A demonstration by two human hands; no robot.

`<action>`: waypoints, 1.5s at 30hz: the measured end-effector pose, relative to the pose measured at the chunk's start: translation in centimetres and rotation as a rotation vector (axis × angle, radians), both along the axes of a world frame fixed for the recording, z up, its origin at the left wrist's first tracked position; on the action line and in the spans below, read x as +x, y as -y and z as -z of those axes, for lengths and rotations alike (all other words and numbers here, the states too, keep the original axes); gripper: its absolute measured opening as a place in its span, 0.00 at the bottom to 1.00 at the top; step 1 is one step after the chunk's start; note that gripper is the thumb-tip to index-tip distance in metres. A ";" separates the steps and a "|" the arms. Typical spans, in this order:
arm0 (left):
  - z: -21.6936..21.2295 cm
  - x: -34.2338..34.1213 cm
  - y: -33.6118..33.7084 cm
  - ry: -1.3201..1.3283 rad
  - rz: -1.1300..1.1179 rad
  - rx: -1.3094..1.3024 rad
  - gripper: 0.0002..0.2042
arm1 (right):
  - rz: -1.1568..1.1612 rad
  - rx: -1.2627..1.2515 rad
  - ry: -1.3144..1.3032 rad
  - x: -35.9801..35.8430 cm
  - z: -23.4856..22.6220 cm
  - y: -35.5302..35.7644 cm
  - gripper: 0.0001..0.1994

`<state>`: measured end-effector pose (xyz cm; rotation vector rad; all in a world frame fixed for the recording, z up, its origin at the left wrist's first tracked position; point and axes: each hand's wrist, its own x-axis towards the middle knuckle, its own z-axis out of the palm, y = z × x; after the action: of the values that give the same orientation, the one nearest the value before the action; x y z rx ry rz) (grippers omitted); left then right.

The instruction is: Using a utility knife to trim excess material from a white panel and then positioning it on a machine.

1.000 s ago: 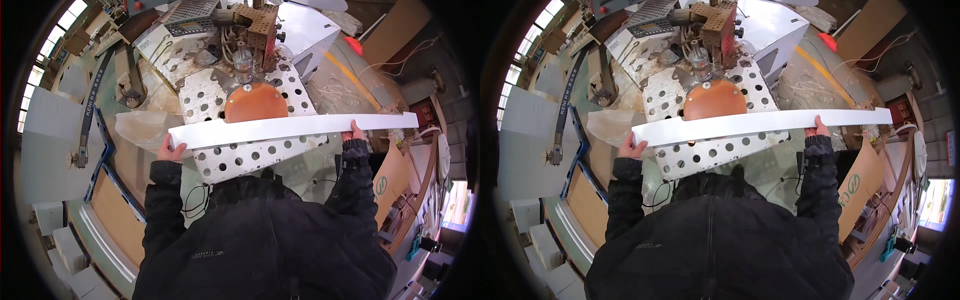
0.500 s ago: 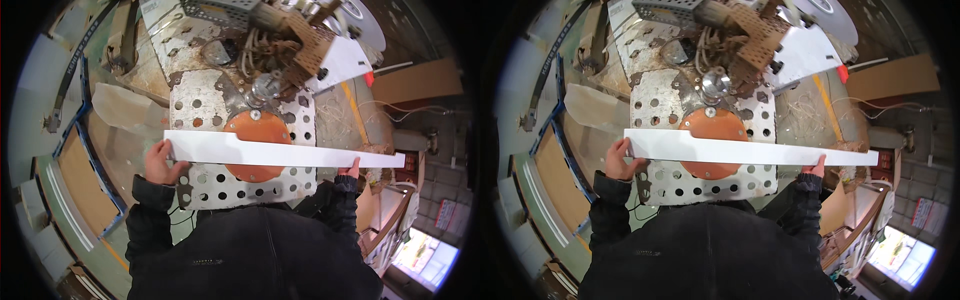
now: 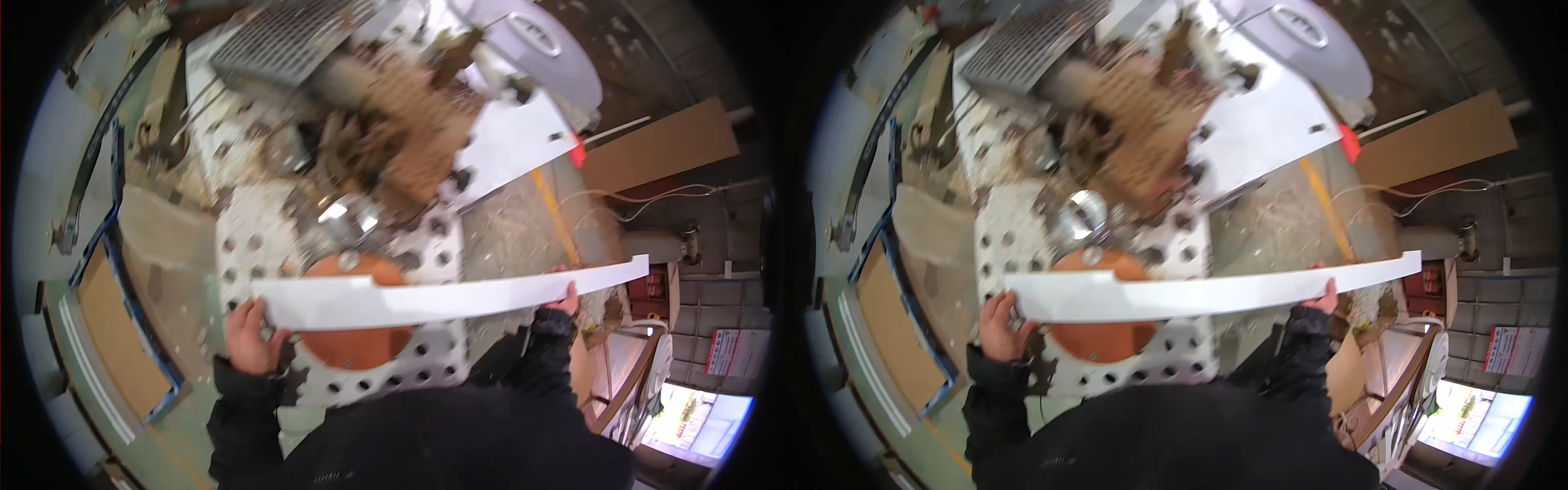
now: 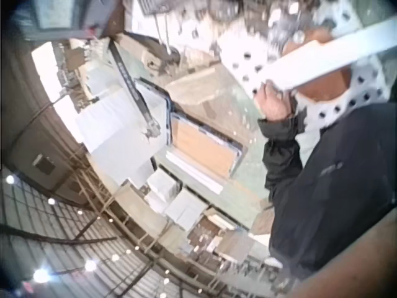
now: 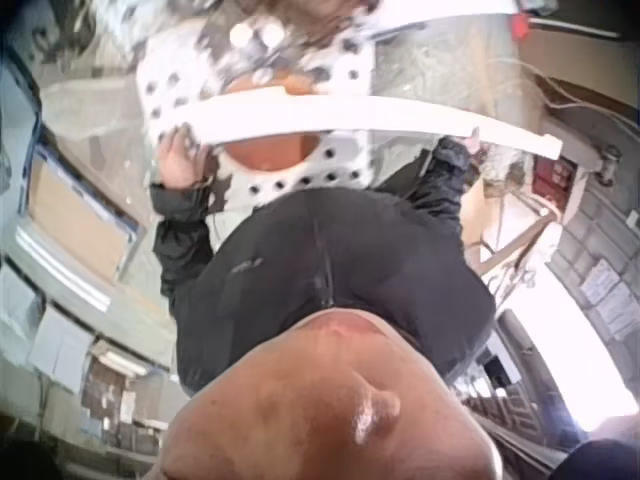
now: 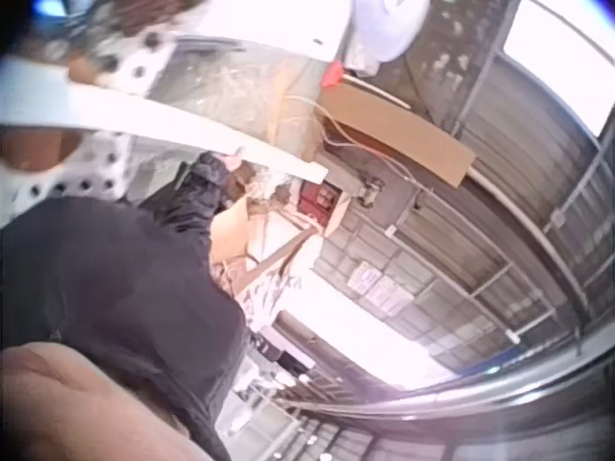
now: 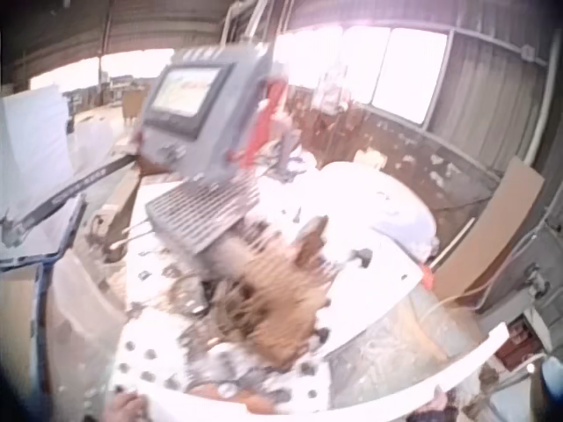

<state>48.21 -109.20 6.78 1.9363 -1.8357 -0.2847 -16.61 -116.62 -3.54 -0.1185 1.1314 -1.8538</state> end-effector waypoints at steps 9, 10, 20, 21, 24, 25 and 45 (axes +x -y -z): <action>-0.6 -12.7 4.3 -0.062 0.102 -0.068 0.27 | -0.183 -0.019 -0.074 -19.6 1.7 1.5 0.25; -1.5 -14.1 4.6 0.001 0.116 -0.110 0.25 | -0.209 0.003 0.001 -19.9 0.9 2.1 0.24; -1.7 -19.4 7.0 -0.071 -0.091 0.010 0.27 | -0.089 0.204 -0.258 -22.0 -2.1 11.7 0.28; -1.5 -19.3 7.0 -0.083 -0.085 -0.011 0.27 | -0.123 0.197 -0.272 -21.9 -2.4 12.3 0.28; -0.7 -19.5 7.6 -0.143 -0.097 0.084 0.27 | -0.152 0.241 -0.298 -20.0 -3.2 14.0 0.28; -0.4 -19.5 7.6 -0.140 -0.125 0.032 0.28 | -0.141 0.256 -0.300 -18.9 -3.8 14.5 0.28; -1.1 -20.5 8.9 -0.159 -0.189 0.017 0.27 | -0.141 0.279 -0.339 -18.7 -4.4 19.1 0.27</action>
<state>27.69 -118.14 7.89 2.0195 -1.5429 -0.3811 -35.30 -135.75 0.85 -0.3521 1.5625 -1.5698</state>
